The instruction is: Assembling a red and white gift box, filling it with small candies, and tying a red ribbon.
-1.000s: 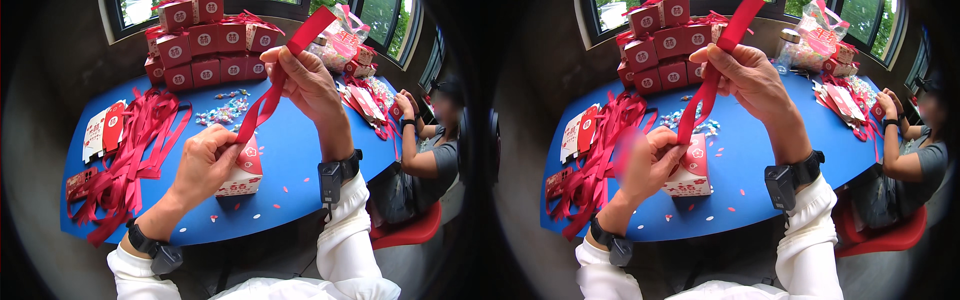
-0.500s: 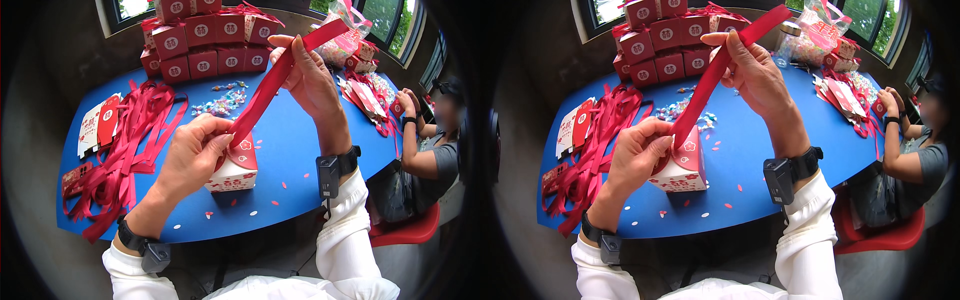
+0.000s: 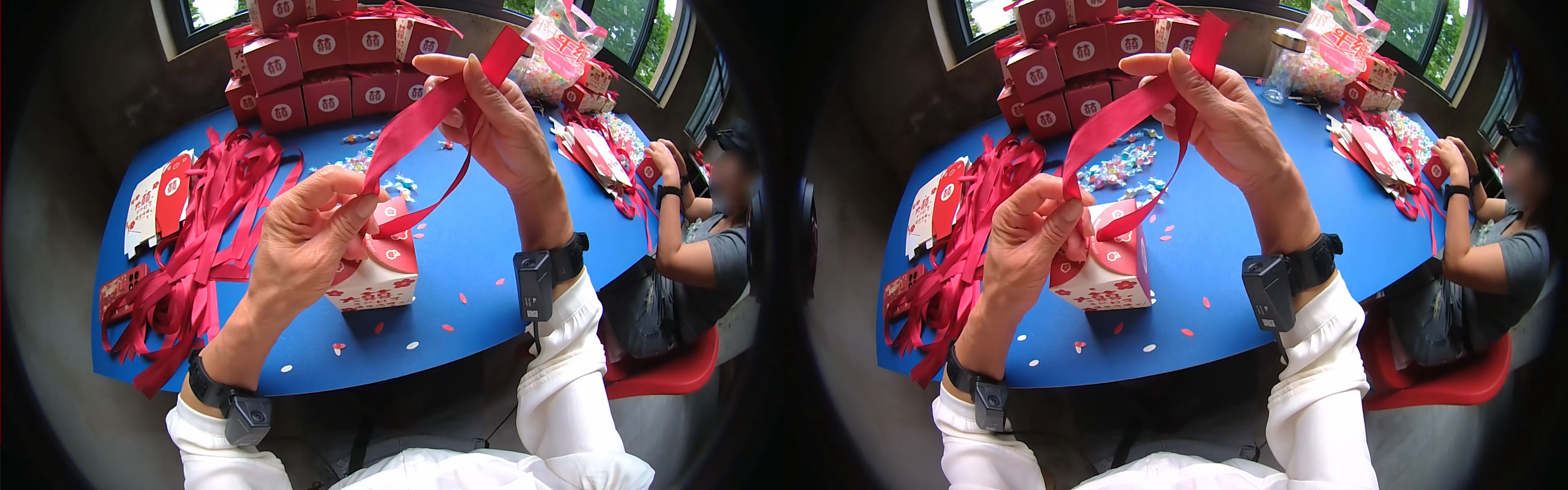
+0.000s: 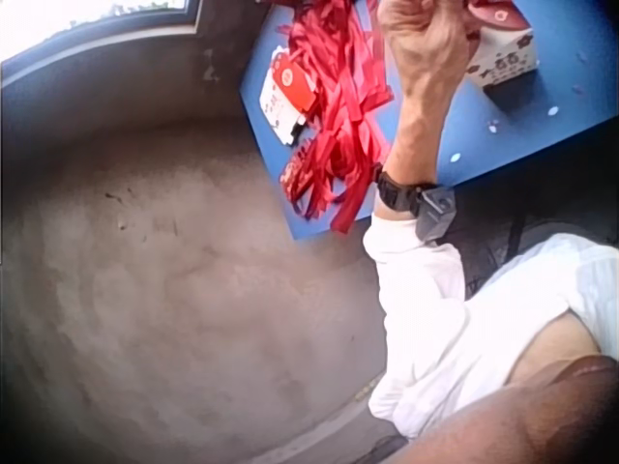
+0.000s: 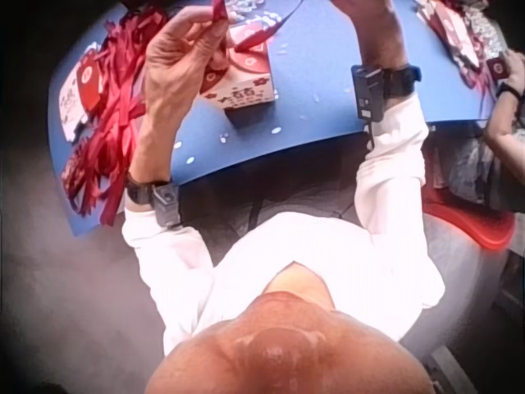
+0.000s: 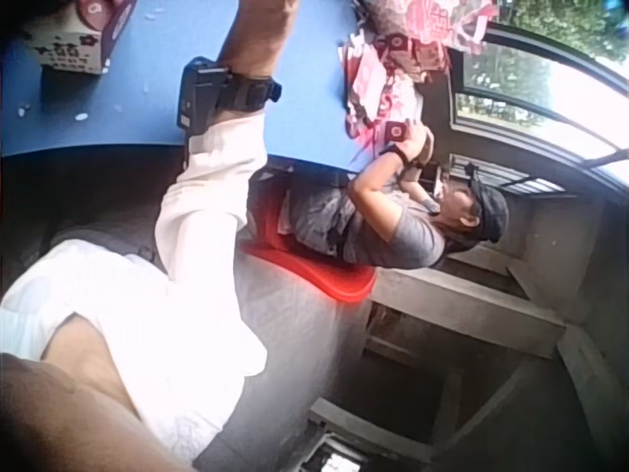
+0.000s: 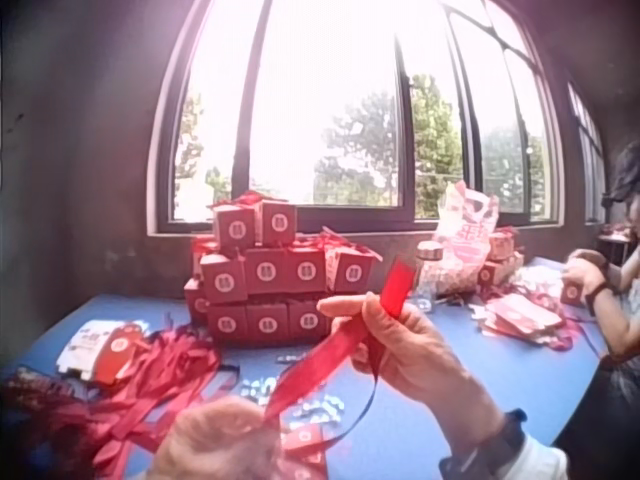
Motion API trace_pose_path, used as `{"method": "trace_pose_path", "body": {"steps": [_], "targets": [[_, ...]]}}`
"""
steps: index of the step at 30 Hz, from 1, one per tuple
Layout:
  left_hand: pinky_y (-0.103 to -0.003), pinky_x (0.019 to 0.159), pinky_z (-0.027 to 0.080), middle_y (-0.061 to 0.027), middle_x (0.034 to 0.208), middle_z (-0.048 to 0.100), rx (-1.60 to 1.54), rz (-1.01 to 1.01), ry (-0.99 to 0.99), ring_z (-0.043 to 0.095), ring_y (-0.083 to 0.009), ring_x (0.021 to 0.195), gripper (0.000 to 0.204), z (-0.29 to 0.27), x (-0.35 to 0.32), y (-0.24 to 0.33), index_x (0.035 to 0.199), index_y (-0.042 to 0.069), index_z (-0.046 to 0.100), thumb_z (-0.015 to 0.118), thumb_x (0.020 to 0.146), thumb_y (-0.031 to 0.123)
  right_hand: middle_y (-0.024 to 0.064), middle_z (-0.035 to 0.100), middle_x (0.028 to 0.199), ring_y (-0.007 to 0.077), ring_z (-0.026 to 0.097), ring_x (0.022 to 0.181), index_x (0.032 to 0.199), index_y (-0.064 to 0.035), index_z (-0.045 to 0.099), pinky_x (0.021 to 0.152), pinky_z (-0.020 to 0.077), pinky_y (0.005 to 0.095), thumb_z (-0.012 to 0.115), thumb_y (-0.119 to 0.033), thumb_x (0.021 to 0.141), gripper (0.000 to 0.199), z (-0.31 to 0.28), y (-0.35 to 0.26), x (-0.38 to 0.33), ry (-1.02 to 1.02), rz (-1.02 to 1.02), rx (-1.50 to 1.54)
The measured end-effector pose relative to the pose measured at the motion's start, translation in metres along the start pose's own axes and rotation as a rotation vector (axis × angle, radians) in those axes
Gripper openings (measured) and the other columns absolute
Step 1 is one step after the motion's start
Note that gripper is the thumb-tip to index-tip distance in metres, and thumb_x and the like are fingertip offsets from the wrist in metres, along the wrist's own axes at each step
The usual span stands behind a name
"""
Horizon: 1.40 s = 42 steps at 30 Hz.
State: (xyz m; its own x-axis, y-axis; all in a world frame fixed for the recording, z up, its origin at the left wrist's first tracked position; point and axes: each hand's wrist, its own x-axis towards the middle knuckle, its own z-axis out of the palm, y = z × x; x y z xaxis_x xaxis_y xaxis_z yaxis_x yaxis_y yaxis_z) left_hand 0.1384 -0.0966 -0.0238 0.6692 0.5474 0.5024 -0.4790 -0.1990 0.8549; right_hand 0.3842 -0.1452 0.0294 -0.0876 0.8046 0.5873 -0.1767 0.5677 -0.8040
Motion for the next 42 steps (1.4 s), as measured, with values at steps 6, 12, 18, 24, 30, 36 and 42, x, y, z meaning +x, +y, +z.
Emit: {"method": "trace_pose_path", "body": {"steps": [6, 12, 18, 24, 30, 36, 42], "targets": [[-0.02, 0.064, 0.052, -0.0005, 0.084, 0.067, 0.025, -0.121, 0.002, 0.063, -0.0041, 0.075, 0.008, 0.005, -0.004, 0.004, 0.104, 0.003, 0.065, 0.063, 0.098, 0.007, 0.0021, 0.067, 0.099, 0.0075, 0.064, 0.084, 0.127, -0.0006, 0.063, 0.076, 0.0552, 0.0238, 0.048, -0.032, 0.106, 0.041, -0.001, -0.006, 0.002, -0.024, -0.082, 0.017], [-0.021, 0.065, 0.052, -0.0031, 0.085, 0.067, 0.188, -0.265, -0.041, 0.063, -0.0047, 0.075, 0.007, 0.007, 0.0, 0.003, 0.103, 0.001, 0.061, 0.063, 0.096, 0.003, 0.0038, 0.067, 0.102, 0.0113, 0.065, 0.094, 0.132, -0.0011, 0.059, 0.081, 0.0561, 0.025, 0.055, -0.019, 0.103, 0.035, -0.004, -0.012, 0.003, 0.109, -0.209, 0.043], [-0.023, 0.067, 0.051, -0.0042, 0.086, 0.067, 0.315, -0.251, -0.026, 0.063, -0.0062, 0.076, 0.015, 0.011, 0.002, 0.008, 0.108, -0.001, 0.063, 0.065, 0.094, 0.002, 0.0084, 0.067, 0.09, 0.0159, 0.067, 0.084, 0.133, -0.0026, 0.059, 0.072, 0.0592, 0.0273, 0.057, -0.015, 0.101, 0.034, -0.013, -0.048, -0.005, 0.241, -0.283, -0.005], [-0.022, 0.066, 0.05, -0.0036, 0.086, 0.067, 0.335, -0.372, -0.027, 0.062, -0.0053, 0.075, 0.012, 0.007, 0.002, 0.015, 0.101, -0.004, 0.069, 0.069, 0.091, 0.002, 0.0067, 0.063, 0.084, 0.0137, 0.063, 0.077, 0.131, -0.0021, 0.06, 0.067, 0.0568, 0.0254, 0.055, -0.015, 0.101, 0.033, -0.003, -0.043, -0.003, 0.319, -0.283, -0.033], [-0.023, 0.061, 0.048, -0.0031, 0.082, 0.062, 0.475, -0.232, -0.023, 0.057, -0.0057, 0.066, 0.013, 0.007, 0.0, 0.007, 0.098, -0.005, 0.07, 0.071, 0.087, 0.002, 0.0051, 0.06, 0.078, 0.0117, 0.058, 0.07, 0.131, -0.0015, 0.06, 0.063, 0.0553, 0.0246, 0.052, -0.016, 0.103, 0.032, 0.012, -0.055, 0.0, 0.343, -0.304, -0.096], [-0.021, 0.06, 0.045, -0.0023, 0.084, 0.057, 0.565, -0.18, -0.057, 0.057, -0.0051, 0.069, 0.01, 0.001, -0.002, 0.003, 0.093, -0.006, 0.07, 0.073, 0.085, 0.0, 0.0035, 0.056, 0.073, 0.0098, 0.053, 0.063, 0.13, -0.001, 0.061, 0.059, 0.0538, 0.0239, 0.05, -0.017, 0.104, 0.033, 0.047, -0.08, 0.004, 0.331, -0.333, -0.207], [-0.03, 0.061, 0.046, -0.0056, 0.076, 0.057, 0.588, -0.13, -0.08, 0.056, -0.0115, 0.066, 0.011, -0.004, -0.003, 0.001, 0.093, -0.004, 0.07, 0.072, 0.086, 0.005, 0.0041, 0.059, 0.076, 0.0094, 0.057, 0.067, 0.132, 0.0008, 0.058, 0.058, 0.0542, 0.0241, 0.048, -0.017, 0.105, 0.034, 0.069, -0.084, 0.015, 0.159, -0.303, -0.218]]}}
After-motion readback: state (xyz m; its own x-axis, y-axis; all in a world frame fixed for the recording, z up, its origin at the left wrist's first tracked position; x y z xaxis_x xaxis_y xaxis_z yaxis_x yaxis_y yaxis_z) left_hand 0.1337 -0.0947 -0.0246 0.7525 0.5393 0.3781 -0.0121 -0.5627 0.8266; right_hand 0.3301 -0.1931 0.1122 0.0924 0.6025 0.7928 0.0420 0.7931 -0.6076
